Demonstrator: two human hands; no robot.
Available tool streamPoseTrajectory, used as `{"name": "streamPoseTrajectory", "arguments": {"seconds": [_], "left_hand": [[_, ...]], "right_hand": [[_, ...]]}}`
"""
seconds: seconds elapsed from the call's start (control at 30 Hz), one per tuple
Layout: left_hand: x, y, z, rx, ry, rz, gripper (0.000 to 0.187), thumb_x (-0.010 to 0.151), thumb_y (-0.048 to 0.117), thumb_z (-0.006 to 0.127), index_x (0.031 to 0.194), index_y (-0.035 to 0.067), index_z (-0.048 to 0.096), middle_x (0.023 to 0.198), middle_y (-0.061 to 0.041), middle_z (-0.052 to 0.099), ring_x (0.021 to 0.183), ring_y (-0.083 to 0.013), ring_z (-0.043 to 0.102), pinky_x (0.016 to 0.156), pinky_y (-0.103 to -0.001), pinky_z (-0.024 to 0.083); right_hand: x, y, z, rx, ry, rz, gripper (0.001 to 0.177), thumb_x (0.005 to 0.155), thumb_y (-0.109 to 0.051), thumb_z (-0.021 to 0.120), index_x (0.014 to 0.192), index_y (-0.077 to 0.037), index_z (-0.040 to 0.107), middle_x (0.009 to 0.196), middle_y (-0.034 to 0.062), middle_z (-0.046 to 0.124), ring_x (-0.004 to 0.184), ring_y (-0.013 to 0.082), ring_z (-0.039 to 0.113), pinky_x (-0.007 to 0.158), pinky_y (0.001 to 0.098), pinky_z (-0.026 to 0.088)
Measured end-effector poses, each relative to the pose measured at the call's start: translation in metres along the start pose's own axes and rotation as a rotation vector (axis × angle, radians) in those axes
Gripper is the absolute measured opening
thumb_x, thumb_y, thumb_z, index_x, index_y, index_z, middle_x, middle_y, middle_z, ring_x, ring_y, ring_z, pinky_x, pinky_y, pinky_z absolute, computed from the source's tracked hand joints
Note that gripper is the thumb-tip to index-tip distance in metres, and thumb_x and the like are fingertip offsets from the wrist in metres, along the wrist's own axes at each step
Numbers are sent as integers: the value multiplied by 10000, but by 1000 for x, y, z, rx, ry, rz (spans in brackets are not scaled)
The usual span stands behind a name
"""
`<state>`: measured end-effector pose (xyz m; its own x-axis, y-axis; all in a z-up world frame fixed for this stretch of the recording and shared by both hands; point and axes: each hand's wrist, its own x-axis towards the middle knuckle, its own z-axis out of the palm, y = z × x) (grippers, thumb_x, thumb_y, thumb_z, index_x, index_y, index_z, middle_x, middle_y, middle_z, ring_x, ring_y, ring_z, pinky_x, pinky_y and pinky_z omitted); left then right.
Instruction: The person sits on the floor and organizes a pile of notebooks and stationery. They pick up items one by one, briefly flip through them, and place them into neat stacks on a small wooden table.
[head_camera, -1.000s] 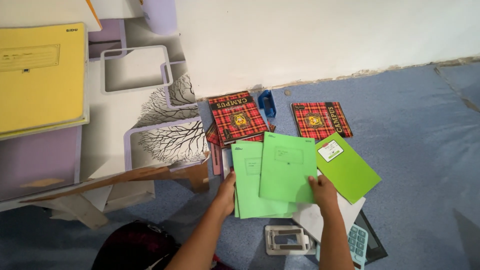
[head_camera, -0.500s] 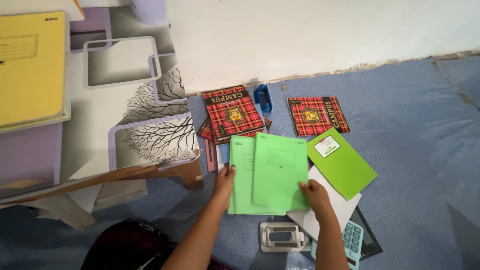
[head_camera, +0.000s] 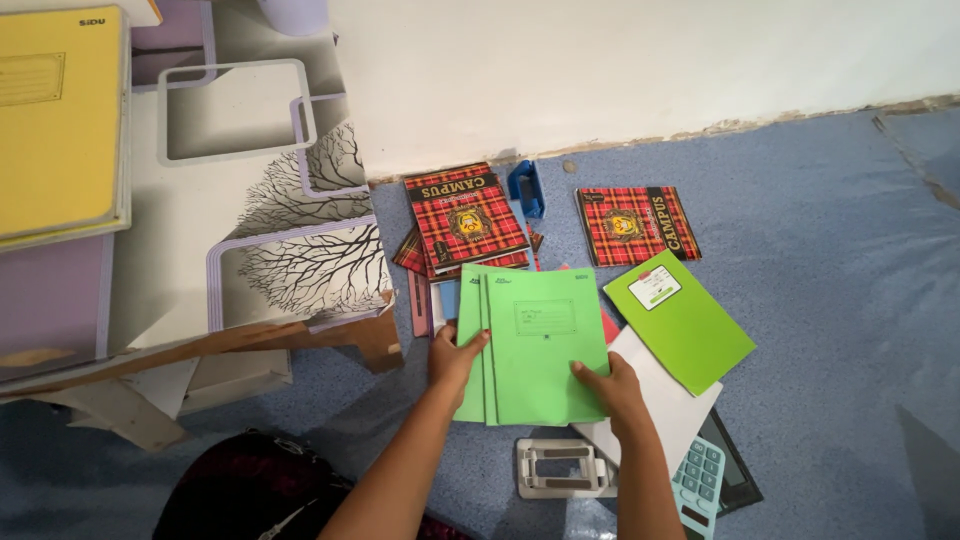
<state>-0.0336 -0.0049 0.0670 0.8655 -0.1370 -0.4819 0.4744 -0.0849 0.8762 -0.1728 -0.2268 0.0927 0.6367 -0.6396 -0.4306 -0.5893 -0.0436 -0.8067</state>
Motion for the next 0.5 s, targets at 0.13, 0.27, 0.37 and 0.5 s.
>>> {"name": "streamPoseTrajectory", "arguments": {"seconds": [0.13,0.27,0.37,0.5], "left_hand": [[-2,2,1,3,10,4,407,792,225,846,1092,18,664,959,-125,765,801,-220,731,709,-365,585],[4,-8,0,9,1,-18,410,827,265,832,1097,6,665,984,-137,767,834,-222,731,734,-363,582],[13,-16,0,-114,-42,-38,410,921,342,685,1187,31,663,1061,-132,758,904,-232,723,768,-362,580],[27,-22,-9,-299,-137,-210,498,1045,432,420,1365,91,591,1193,-100,711,1026,-232,706,836,-380,589]], "right_hand": [[-13,-16,-22,-99,202,-299,465,812,-195,781,1229,-40,642,1044,164,729,874,263,708,761,395,573],[-34,-42,-68,-151,369,-109,340,930,-129,697,1250,-35,625,1123,178,701,940,298,698,793,447,588],[-50,-60,-93,-77,440,-68,290,988,-90,627,1274,-43,611,1168,185,696,979,297,689,823,463,595],[-60,-60,-107,303,359,-153,321,985,-73,577,1305,-88,592,1183,146,689,985,245,697,838,440,603]]}}
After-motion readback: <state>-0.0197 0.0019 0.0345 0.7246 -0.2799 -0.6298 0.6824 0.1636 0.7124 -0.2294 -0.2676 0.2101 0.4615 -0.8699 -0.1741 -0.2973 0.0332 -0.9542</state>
